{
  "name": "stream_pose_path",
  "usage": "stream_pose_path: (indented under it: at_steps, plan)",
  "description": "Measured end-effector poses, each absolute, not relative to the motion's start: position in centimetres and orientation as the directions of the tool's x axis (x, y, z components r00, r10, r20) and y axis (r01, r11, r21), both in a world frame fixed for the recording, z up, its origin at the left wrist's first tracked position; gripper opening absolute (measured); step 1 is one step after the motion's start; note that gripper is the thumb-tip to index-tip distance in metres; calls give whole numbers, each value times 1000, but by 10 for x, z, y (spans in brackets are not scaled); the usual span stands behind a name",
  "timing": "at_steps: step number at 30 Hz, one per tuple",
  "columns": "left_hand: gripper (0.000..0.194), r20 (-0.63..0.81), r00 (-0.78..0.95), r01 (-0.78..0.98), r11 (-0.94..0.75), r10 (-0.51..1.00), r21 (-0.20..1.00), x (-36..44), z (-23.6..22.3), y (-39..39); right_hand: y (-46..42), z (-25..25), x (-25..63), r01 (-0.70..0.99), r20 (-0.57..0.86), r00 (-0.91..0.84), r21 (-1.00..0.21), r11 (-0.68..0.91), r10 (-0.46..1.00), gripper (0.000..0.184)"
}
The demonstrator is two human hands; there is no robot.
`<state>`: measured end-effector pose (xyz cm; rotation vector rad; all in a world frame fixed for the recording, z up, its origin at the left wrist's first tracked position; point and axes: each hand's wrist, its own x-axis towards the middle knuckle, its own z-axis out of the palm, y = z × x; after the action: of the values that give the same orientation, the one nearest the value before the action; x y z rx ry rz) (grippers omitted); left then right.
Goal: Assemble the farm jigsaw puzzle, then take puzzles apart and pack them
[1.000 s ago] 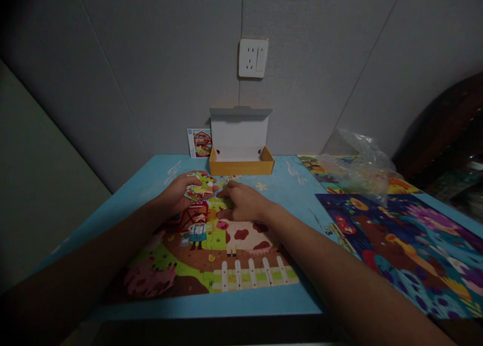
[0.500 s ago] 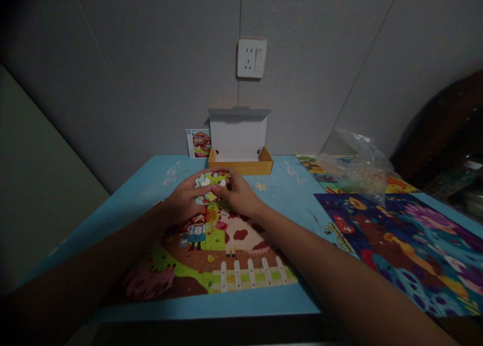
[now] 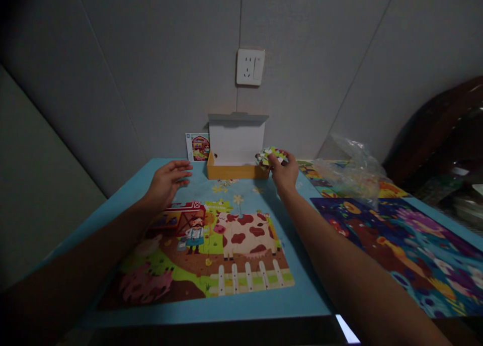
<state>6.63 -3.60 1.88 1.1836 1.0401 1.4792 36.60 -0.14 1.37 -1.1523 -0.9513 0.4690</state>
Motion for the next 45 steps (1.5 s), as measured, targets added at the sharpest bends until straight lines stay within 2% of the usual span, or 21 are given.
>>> stream_pose_path:
  at_steps: [3,6,9,15,21,25,28,31,36,40,45]
  plan:
    - [24,173,-264,43,-167,949,985,57,19,-30,4,11,377,56,309,559,-940,337,769,38]
    - [19,150,-363,133,-109,919,985,56,18,-30,6,9,375,-47,253,529,-944,325,810,31]
    - [17,128,-367,156,-75,921,985,58,16,-31,7,7,373,-68,247,510,-943,325,824,31]
    - [16,113,-347,148,-65,931,987,63,11,-30,11,3,373,14,298,534,-939,345,791,37]
    - [15,114,-331,140,-71,937,988,67,8,-32,19,0,369,-74,328,564,-894,442,758,42]
    - [13,117,-330,136,-75,937,988,68,8,-32,22,-1,367,-61,356,579,-878,475,733,42]
    - [13,117,-327,140,-74,938,987,68,8,-32,22,-4,368,74,397,552,-899,431,733,46]
    - [13,114,-324,149,-68,939,986,69,8,-32,19,-5,368,359,457,486,-882,307,745,47]
    - [12,114,-320,156,-66,941,986,70,9,-32,10,0,364,755,533,332,-645,119,778,42]
    - [12,114,-314,153,-68,943,986,70,9,-33,4,7,362,873,521,295,-489,-3,801,44]
    - [12,118,-298,156,-73,947,985,68,9,-33,-2,14,366,912,508,350,-377,-162,787,43]
